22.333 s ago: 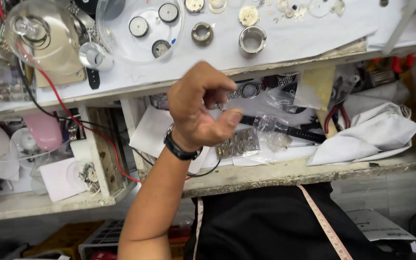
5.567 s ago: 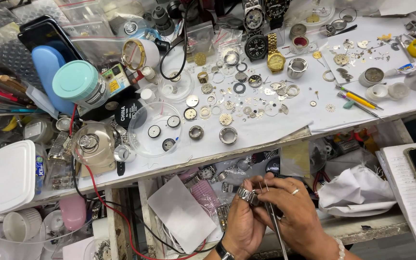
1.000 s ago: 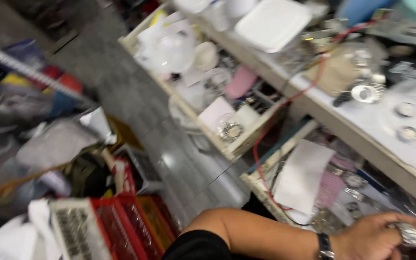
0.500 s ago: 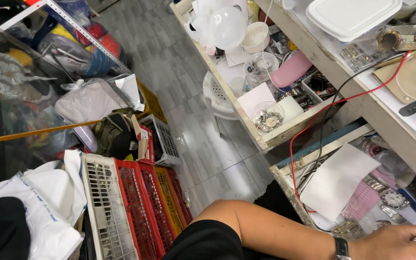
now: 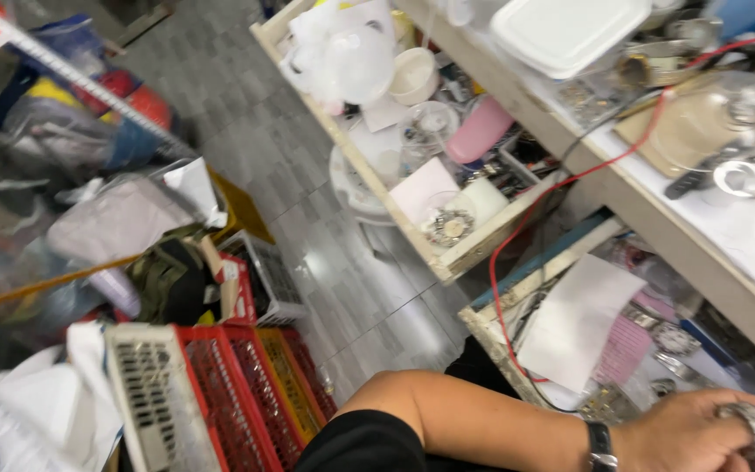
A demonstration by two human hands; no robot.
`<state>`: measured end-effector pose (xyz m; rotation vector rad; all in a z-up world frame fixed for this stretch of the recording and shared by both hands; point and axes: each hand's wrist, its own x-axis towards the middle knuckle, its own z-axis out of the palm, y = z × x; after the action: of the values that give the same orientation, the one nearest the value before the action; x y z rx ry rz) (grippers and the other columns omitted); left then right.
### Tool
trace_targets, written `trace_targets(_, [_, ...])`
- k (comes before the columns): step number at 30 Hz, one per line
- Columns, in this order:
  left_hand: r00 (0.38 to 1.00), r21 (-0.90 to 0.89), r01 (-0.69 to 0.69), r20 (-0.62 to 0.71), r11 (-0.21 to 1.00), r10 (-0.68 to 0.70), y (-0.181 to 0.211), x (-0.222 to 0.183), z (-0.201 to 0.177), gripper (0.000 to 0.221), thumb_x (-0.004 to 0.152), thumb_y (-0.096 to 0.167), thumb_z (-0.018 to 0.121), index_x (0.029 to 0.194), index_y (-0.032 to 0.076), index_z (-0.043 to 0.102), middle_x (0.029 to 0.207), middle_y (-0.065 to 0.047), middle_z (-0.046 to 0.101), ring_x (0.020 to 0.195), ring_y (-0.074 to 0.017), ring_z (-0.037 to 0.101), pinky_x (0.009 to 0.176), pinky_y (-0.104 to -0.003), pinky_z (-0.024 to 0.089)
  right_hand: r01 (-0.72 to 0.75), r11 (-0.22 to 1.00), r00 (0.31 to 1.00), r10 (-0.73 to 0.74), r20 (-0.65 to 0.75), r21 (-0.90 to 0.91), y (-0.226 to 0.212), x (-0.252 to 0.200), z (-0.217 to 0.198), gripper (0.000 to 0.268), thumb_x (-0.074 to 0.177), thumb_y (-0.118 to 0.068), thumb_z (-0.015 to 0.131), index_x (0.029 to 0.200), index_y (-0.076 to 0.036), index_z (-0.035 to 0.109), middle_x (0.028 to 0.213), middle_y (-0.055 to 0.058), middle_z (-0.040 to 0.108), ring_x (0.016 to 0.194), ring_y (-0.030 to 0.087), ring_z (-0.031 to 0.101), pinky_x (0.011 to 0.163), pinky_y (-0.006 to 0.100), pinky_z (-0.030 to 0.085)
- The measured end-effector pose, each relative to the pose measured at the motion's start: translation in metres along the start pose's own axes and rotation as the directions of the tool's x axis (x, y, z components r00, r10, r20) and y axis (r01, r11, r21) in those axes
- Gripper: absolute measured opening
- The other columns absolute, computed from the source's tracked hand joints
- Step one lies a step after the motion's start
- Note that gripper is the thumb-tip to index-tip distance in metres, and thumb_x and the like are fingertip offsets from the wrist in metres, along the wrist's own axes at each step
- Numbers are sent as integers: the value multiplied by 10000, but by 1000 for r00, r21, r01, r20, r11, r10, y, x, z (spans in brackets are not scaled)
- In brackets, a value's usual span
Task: Fitting watch movements into cases and assembling various watch components using tweezers and hands at a repair bench.
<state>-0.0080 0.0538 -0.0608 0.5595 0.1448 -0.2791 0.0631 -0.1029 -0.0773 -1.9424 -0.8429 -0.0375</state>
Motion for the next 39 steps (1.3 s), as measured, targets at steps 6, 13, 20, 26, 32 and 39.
trace_targets(6, [999,-76,37,-26,996,-39,25,-9,55,219,1088,196,661,1256,61,700,1158,-83,716,1061,-121,683,960,-196,576,-205,959,943,140,-302,-196,-65,-33,9,160,814,12,811,878,-21,668,1158,191,745,945,183,709,803,296,546])
trace_targets(13, [983,-65,111,-140,992,-120,45,-4,88,274,966,127,633,1221,28,645,1285,-149,691,1216,-260,659,1103,-365,538,-146,958,844,-9,-537,-246,-109,-14,2,265,780,-80,837,939,-48,627,1062,153,715,1005,269,699,948,385,536])
trace_targets(20, [955,-55,205,-207,977,-212,39,-2,103,304,981,62,565,1279,21,608,1347,-175,680,1252,-276,645,1135,-371,522,-216,915,822,-18,-569,-341,-99,-17,0,238,824,-74,816,932,-88,604,882,99,654,751,238,585,732,343,448])
trace_targets(26, [982,91,108,-162,990,-92,25,9,87,301,963,59,483,1202,24,661,1261,-135,709,1115,-217,654,936,-298,523,-242,960,770,100,-630,-143,-101,-16,-9,211,826,12,793,914,-64,617,979,107,710,969,227,712,926,318,522])
trace_targets(32, [971,463,238,-110,854,-211,22,3,51,111,971,256,660,953,147,670,910,-25,702,877,-188,635,832,-378,485,-491,868,571,389,-722,80,-95,-22,-41,170,879,-35,800,885,-89,639,904,55,696,781,114,642,727,235,513])
trace_targets(39, [997,434,-76,38,898,66,32,7,70,347,1001,262,610,1105,-66,658,952,-259,718,1046,-350,686,946,-425,517,-531,633,399,773,-493,564,-79,-33,-33,166,858,3,767,867,22,602,774,175,693,539,184,637,535,326,546])
